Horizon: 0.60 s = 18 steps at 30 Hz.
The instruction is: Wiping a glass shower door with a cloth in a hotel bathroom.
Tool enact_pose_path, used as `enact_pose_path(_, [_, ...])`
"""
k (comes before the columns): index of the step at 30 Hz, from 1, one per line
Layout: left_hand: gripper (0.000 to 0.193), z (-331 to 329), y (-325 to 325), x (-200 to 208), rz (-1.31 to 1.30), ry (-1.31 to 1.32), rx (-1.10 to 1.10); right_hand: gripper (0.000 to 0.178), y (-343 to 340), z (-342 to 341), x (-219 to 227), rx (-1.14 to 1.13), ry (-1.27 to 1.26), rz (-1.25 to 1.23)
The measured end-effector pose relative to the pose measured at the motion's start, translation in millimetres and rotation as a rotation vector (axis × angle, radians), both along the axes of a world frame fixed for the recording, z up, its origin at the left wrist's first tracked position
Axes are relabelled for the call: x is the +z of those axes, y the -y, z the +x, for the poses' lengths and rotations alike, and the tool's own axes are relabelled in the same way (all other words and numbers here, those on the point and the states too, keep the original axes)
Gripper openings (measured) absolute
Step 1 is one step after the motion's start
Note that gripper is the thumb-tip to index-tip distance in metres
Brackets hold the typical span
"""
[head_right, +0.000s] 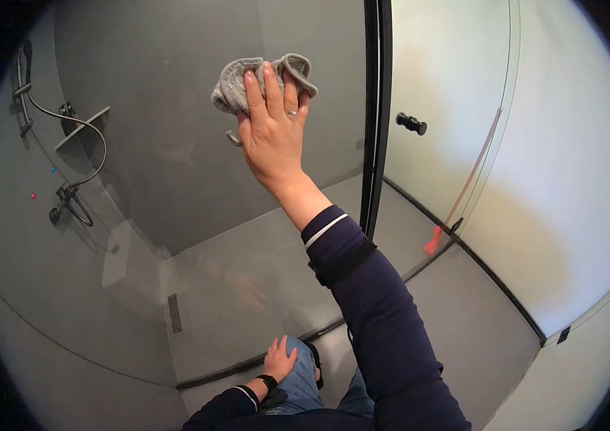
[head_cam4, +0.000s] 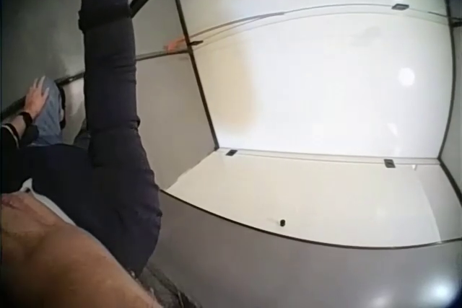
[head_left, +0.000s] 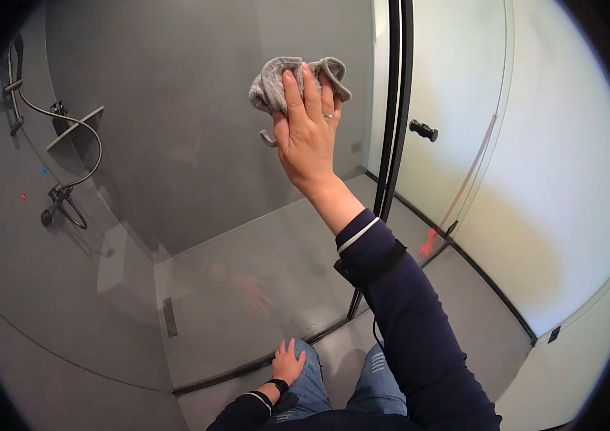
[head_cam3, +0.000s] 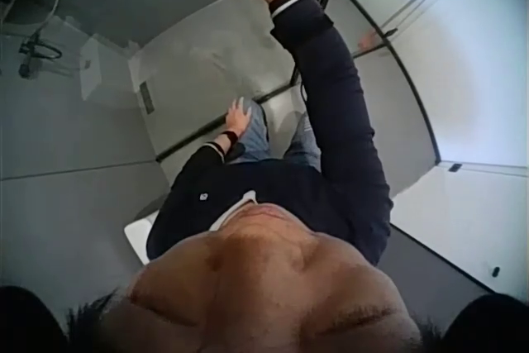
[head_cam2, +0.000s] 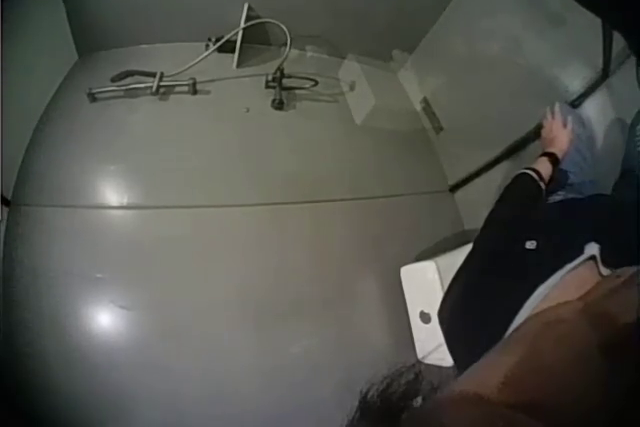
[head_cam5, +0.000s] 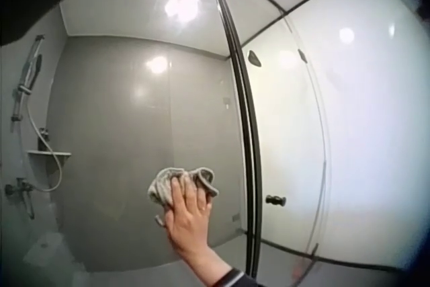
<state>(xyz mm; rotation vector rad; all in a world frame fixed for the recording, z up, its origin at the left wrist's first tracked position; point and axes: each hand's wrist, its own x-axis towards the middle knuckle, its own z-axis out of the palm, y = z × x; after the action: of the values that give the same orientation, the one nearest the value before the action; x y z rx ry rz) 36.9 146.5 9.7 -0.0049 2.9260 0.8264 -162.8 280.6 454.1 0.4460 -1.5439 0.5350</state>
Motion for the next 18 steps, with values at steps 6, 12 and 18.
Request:
enact_pose_path(6, [0.061,1,1,3,-0.007,0.002,0.004,0.057,3,0,-27,0.007,0.002,0.04])
enact_pose_path(12, [0.06,1,-8,0,-0.004,-0.028,0.003,0.057,0,11,-92,0.05,0.085,0.127])
enact_pose_path(18, [0.06,1,-7,4,-0.02,0.001,0.02,0.057,6,19,-151,0.064,0.167,0.175])
